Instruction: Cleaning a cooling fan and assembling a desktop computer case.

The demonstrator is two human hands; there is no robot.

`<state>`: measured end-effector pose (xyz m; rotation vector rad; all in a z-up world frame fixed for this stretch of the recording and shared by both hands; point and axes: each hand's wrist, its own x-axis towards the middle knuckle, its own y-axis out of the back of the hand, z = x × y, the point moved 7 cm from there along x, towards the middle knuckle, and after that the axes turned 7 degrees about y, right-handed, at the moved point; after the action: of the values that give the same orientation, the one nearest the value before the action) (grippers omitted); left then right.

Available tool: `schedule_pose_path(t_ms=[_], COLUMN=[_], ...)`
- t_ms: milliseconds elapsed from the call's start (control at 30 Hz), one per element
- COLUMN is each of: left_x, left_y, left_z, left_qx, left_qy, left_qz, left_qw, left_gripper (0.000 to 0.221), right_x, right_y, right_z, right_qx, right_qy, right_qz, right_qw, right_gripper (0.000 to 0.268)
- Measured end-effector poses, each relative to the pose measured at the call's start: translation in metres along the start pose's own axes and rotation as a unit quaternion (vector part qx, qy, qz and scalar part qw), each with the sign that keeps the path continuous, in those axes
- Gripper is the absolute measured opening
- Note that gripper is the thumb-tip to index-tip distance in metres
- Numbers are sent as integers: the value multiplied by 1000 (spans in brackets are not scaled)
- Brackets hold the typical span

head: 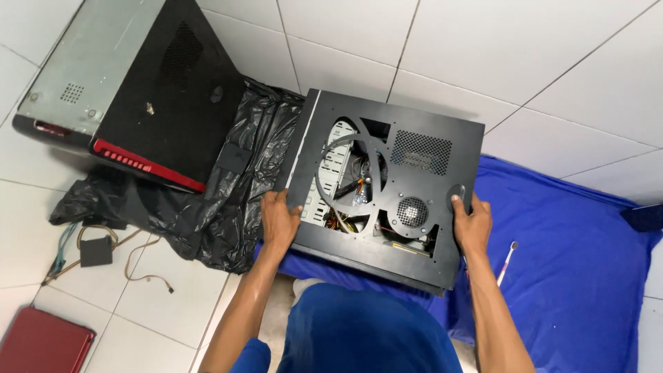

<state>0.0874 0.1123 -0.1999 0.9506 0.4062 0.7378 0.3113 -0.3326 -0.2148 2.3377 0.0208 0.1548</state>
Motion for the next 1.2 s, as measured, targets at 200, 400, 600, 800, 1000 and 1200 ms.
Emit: schedule_pose_path(t_ms=[200, 400, 600, 800, 1000, 1200], left_x=[14, 23, 26, 51, 40, 53], left_y=[10, 10, 23, 30, 10, -1], left_z=[1, -1, 12, 1, -6, -23], left_qx=[-1, 56, 164, 13, -46, -61], left_qy=[30, 34, 95, 124, 173, 171], left_qz=[-25, -44, -34, -151, -193, -166], left_qw=[999, 997, 981, 981, 965, 969], left_gripper=[45, 32, 38, 82, 69, 64], right_x=[-7, -4, 1, 35, 51, 42], right_y=[-12, -15, -7, 12, -21, -29], right_z=[2, 9, 21, 68, -47, 38], right_qx=[-27, -45, 0, 307, 263, 269], right_qy=[22, 54, 42, -142, -26, -133], right_qz=[16, -11, -117, 39, -123, -59], right_qw=[999, 997, 992, 940, 957, 952], right_gripper=[47, 49, 54, 61, 60, 70])
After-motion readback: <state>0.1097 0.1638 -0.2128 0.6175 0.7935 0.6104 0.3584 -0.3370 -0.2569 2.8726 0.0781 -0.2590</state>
